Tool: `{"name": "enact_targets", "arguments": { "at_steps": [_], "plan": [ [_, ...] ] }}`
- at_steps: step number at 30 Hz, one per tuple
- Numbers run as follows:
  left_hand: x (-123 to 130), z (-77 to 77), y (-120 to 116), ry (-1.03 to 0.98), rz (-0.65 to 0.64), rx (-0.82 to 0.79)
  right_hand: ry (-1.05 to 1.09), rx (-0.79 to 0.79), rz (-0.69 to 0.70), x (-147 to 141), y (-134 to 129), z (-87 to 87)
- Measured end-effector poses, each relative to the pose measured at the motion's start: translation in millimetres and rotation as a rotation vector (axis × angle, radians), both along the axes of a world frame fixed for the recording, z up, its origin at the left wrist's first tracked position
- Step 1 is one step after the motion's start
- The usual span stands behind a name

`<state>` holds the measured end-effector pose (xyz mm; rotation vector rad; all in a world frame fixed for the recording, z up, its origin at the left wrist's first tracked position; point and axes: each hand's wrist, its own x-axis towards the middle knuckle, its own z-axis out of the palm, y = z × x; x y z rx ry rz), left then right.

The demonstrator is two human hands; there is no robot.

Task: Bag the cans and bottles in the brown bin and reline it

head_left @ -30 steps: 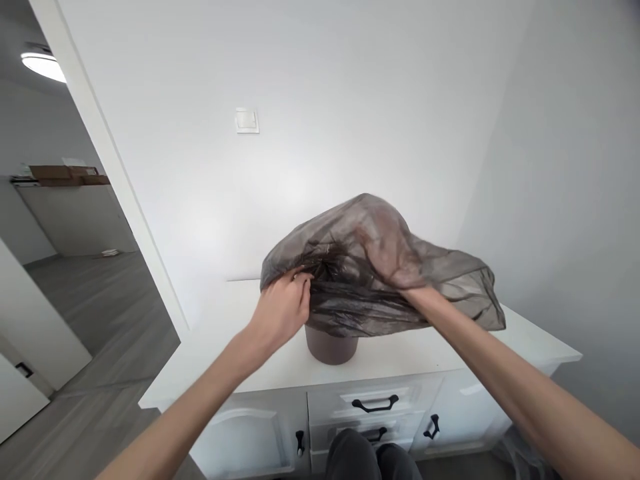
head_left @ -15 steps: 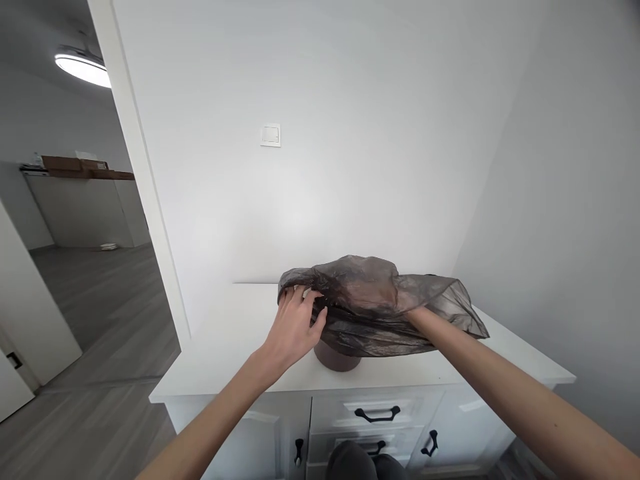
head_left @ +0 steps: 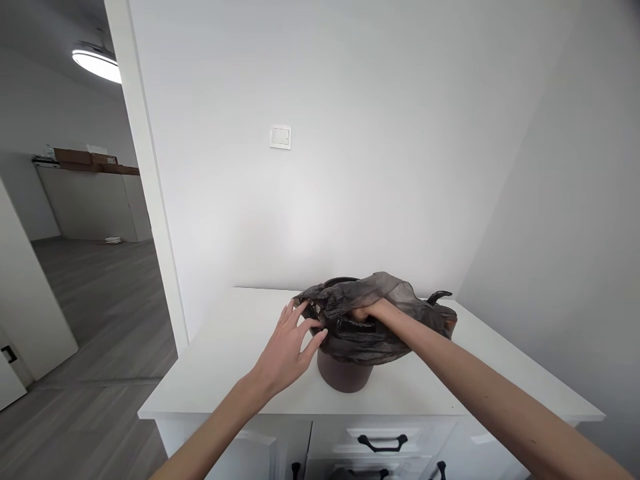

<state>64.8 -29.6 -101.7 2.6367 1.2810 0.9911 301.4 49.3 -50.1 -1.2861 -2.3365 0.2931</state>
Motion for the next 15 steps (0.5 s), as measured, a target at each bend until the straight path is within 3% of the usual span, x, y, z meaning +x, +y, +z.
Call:
{"name": "enact_targets", "arguments": {
  "at_steps": [3,7,11,15],
  "plan": [
    [-1.3,5.6,6.8,-0.001,0.011,-0.001,-0.170,-0.177,0.024,11.7,-0.8,10.5],
    [6.8,11.7,23.7,-0.096,0.002,-0.042,-0.009,-0.211,0.096,39.0,-20.5,30.0],
    [23.7,12.0,52.1,-0.248,0.009,-0.200,0.329,-0.181,-0.091,60.5,-24.6,29.8],
    [38.2,5.3,80.6,-0.353,0.084,-0.395,0.539,-0.062,-0.243,76.5,5.7,12.5]
  ]
}}
